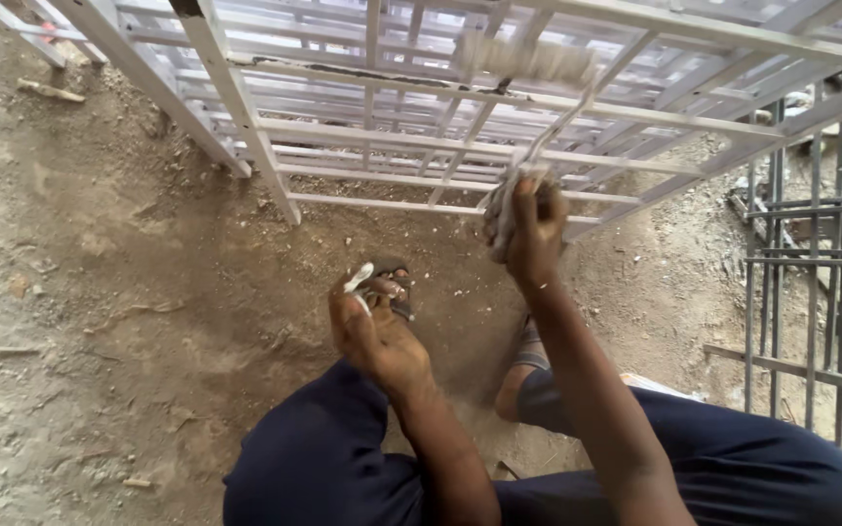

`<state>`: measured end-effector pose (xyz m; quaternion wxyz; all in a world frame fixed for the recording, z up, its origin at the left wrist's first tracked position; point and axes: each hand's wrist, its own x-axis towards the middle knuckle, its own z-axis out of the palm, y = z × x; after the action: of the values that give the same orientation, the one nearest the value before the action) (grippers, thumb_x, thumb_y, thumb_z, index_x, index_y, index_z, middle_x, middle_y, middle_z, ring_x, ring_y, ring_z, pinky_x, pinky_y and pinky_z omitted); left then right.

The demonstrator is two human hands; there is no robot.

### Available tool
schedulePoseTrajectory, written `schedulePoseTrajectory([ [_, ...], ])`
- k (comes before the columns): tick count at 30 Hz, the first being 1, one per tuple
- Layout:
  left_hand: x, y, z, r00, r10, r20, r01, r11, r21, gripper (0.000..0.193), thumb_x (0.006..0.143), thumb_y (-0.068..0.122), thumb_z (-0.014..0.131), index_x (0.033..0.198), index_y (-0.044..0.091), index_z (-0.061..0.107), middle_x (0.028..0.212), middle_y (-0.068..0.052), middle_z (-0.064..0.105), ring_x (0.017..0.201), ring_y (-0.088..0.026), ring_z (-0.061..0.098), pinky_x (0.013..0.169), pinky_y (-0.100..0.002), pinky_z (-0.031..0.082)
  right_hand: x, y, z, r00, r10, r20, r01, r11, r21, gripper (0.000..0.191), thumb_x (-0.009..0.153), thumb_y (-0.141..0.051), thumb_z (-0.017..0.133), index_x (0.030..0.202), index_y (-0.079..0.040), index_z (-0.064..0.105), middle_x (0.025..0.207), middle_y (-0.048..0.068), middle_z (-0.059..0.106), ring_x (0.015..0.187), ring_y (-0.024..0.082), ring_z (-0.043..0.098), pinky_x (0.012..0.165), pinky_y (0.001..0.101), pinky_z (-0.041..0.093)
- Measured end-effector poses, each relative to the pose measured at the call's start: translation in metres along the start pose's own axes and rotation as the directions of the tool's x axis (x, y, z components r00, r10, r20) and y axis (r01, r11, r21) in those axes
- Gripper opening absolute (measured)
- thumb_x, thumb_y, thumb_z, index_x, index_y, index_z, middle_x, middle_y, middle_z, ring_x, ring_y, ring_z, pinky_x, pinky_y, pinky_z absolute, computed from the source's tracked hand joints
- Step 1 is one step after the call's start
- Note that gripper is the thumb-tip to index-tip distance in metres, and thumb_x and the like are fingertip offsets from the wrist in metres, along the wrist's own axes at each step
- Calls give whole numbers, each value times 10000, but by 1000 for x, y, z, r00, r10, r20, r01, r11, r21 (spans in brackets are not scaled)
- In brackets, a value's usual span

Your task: The person paints a white metal frame using a paint roller and a paintbrush. They apply white paint to the horizontal and vertical bars of the frame, occasionally switching between the roller and brush to reach different areas.

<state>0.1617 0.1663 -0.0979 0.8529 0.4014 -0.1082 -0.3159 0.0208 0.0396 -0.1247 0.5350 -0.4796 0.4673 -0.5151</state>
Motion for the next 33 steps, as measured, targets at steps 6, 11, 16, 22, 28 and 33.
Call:
schedulePoseTrajectory([
  [6,-1,-7,-2,998,-47,-31,48,998,36,421,1064,274,547,1313,-63,586,991,-120,658,911,-198,623,885,-390,558,4,-14,7,997,3,73,-8,997,75,381,1092,-432,547,1077,-52,562,728,51,584,520,110,539,431,287,497],
  [11,-3,-13,1,998,-41,-44,43,997,61,422,1071,281,564,1300,-73,591,996,-121,658,913,-194,608,871,-361,523,-4,-14,19,996,60,64,-74,966,246,378,1072,-399,587,1109,-23,574,755,53,594,549,134,568,452,300,490],
  [16,-4,-11,-2,999,-37,-5,37,999,33,408,1064,291,568,1290,-48,588,986,-122,661,921,-209,627,870,-364,530,-3,-3,18,997,75,-16,-70,974,215,392,1039,-417,609,1097,-30,595,764,67,632,548,143,594,441,308,497],
  [22,-2,-10,-3,999,-39,-28,41,998,45,418,1074,305,543,1301,-43,589,1047,-127,649,947,-196,606,866,-336,504,-24,17,21,991,129,-26,-125,984,129,388,1024,-418,651,1033,-33,605,754,69,631,558,143,599,459,293,500],
  [28,-4,-5,-4,1000,-1,-16,3,994,113,381,1069,288,560,1262,-30,640,1034,-127,681,905,-187,628,781,-335,506,-28,13,30,991,127,-48,-115,974,194,395,1019,-417,664,973,-30,601,728,80,626,540,146,591,446,297,492],
  [33,-5,-6,1,1000,-29,-12,30,998,51,366,1071,288,567,1259,-16,645,1000,-109,685,898,-170,627,781,-319,500,-34,16,39,990,53,-131,-22,973,228,421,1006,-439,690,952,-30,605,730,67,629,529,150,594,431,306,502],
])
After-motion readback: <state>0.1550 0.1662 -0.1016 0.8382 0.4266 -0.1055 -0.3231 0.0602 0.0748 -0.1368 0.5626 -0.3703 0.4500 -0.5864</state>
